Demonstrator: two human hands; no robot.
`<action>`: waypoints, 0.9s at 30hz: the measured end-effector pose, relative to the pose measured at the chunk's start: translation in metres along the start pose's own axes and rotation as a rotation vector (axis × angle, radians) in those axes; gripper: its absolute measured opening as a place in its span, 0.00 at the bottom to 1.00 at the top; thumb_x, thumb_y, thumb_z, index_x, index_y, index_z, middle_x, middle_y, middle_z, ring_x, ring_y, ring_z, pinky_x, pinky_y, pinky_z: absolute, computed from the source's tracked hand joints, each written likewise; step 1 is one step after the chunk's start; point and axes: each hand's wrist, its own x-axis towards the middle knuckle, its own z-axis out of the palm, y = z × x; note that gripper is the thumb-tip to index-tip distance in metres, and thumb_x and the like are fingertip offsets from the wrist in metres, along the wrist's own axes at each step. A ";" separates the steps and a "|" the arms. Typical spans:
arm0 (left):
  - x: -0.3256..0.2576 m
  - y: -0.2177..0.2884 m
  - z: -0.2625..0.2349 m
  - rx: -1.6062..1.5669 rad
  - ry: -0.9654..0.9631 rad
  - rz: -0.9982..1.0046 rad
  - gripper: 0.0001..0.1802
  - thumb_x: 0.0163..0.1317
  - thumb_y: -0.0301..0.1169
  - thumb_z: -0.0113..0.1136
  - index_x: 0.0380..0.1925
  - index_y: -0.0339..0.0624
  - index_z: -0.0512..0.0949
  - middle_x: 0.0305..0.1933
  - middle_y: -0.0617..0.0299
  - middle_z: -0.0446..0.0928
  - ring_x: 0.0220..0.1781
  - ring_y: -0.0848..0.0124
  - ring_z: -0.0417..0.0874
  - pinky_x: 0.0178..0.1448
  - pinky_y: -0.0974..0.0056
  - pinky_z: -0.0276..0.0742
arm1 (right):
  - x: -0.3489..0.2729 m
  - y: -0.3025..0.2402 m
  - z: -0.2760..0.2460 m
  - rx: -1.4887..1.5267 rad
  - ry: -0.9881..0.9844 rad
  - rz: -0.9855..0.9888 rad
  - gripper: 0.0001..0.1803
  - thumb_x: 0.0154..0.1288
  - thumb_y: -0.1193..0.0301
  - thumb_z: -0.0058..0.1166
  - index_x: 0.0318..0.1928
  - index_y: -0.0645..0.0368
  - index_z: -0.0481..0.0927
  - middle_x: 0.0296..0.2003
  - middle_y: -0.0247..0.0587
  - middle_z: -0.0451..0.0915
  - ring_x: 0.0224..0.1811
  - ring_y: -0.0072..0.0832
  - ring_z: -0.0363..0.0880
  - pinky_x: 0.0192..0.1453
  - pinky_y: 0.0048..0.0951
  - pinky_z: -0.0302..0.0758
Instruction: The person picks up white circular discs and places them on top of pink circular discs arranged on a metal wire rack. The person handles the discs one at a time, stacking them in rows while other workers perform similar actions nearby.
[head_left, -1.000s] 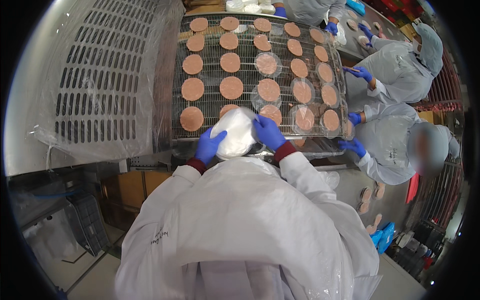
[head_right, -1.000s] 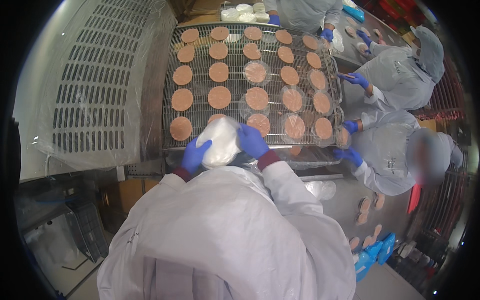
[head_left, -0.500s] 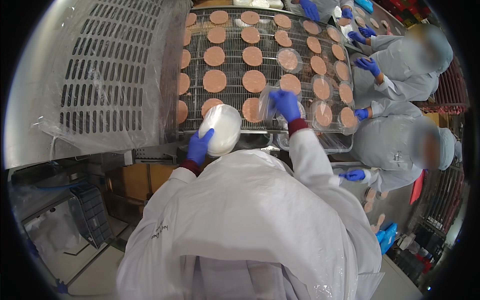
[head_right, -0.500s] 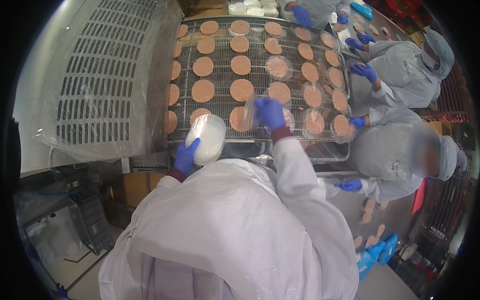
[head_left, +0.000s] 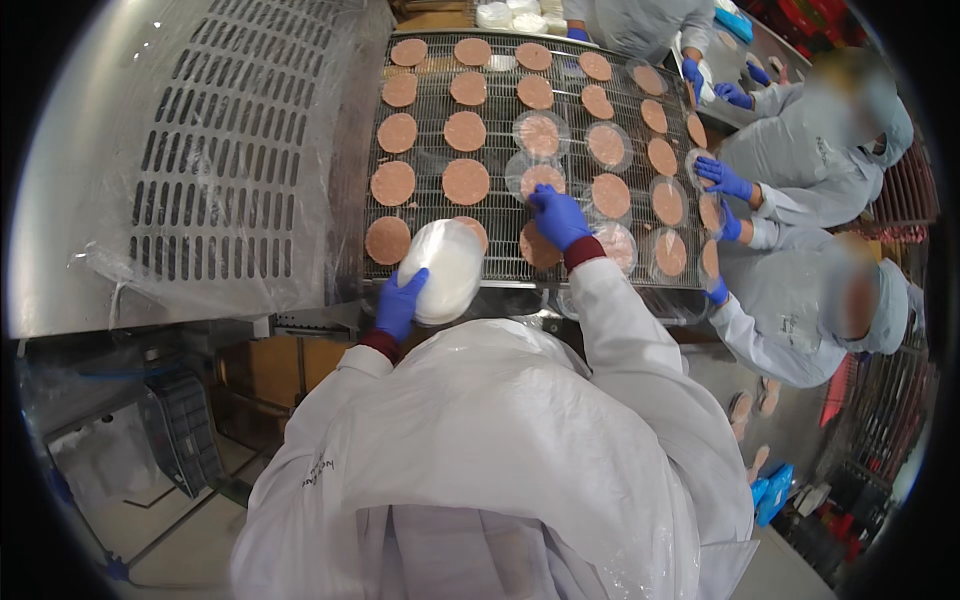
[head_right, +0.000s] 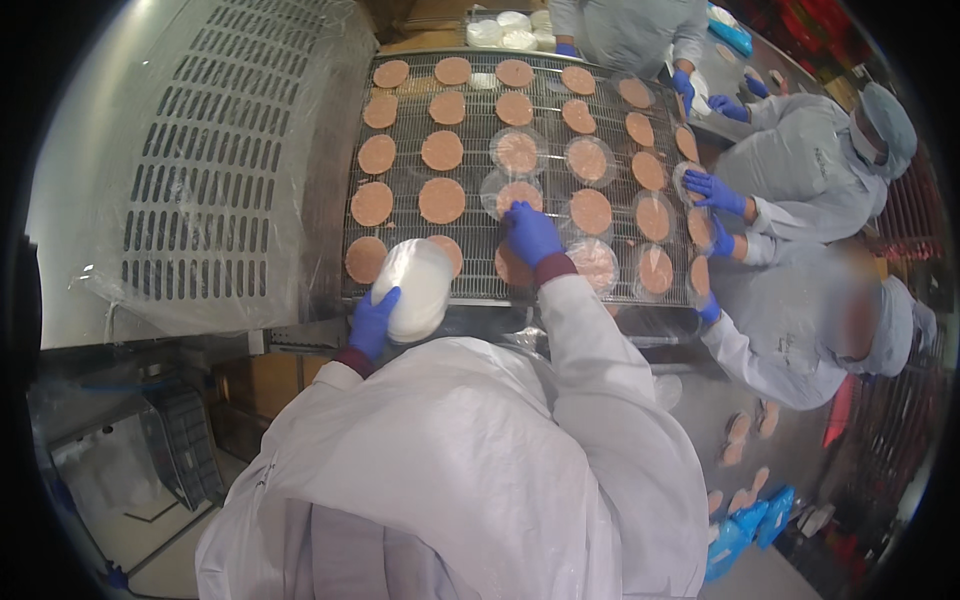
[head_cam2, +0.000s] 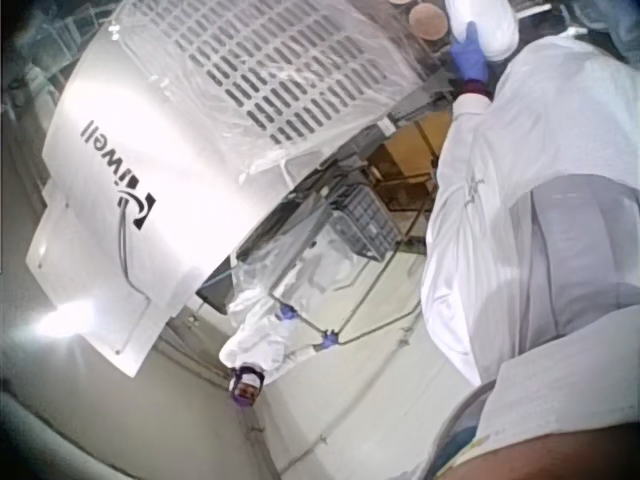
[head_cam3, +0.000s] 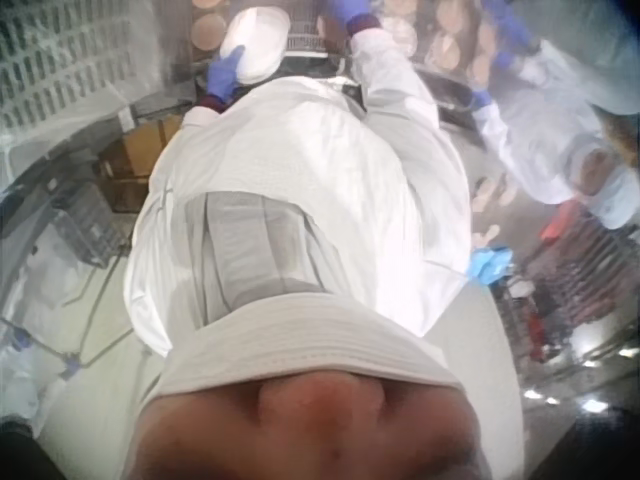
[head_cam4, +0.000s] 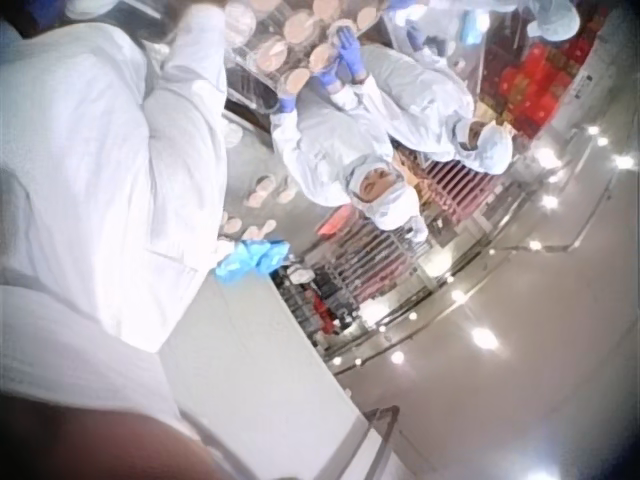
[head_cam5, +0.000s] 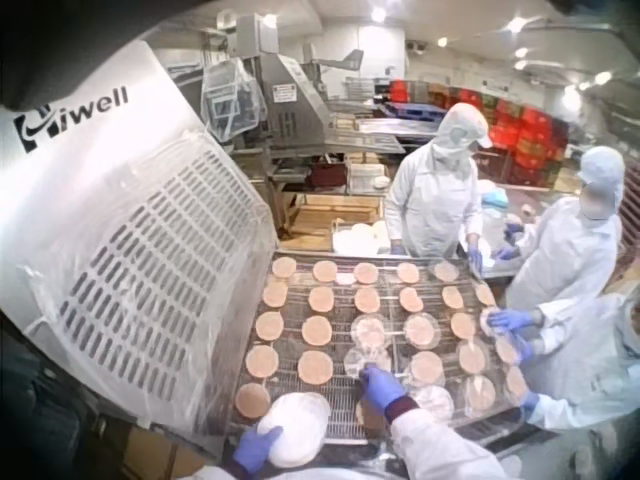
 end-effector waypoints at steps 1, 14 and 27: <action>-0.004 0.000 -0.003 -0.034 0.001 0.011 0.19 0.59 0.33 0.63 0.49 0.35 0.75 0.43 0.60 0.79 0.41 0.72 0.79 0.48 0.66 0.75 | -0.008 -0.007 -0.021 0.067 0.039 0.265 0.13 0.58 0.69 0.49 0.44 0.57 0.78 0.45 0.50 0.77 0.48 0.46 0.77 0.49 0.43 0.74; 0.000 0.010 0.024 0.091 -0.072 0.005 0.20 0.59 0.33 0.63 0.50 0.35 0.75 0.44 0.59 0.79 0.41 0.71 0.79 0.48 0.66 0.75 | -0.038 0.135 -0.066 -0.049 0.246 0.664 0.14 0.64 0.67 0.48 0.45 0.62 0.78 0.43 0.53 0.80 0.45 0.45 0.79 0.51 0.39 0.73; 0.010 -0.004 0.036 0.085 -0.186 -0.028 0.22 0.59 0.32 0.63 0.51 0.32 0.74 0.45 0.57 0.79 0.43 0.70 0.80 0.49 0.65 0.75 | -0.135 0.038 -0.051 -0.038 0.360 0.369 0.09 0.56 0.75 0.52 0.37 0.61 0.80 0.37 0.50 0.79 0.39 0.48 0.77 0.46 0.40 0.74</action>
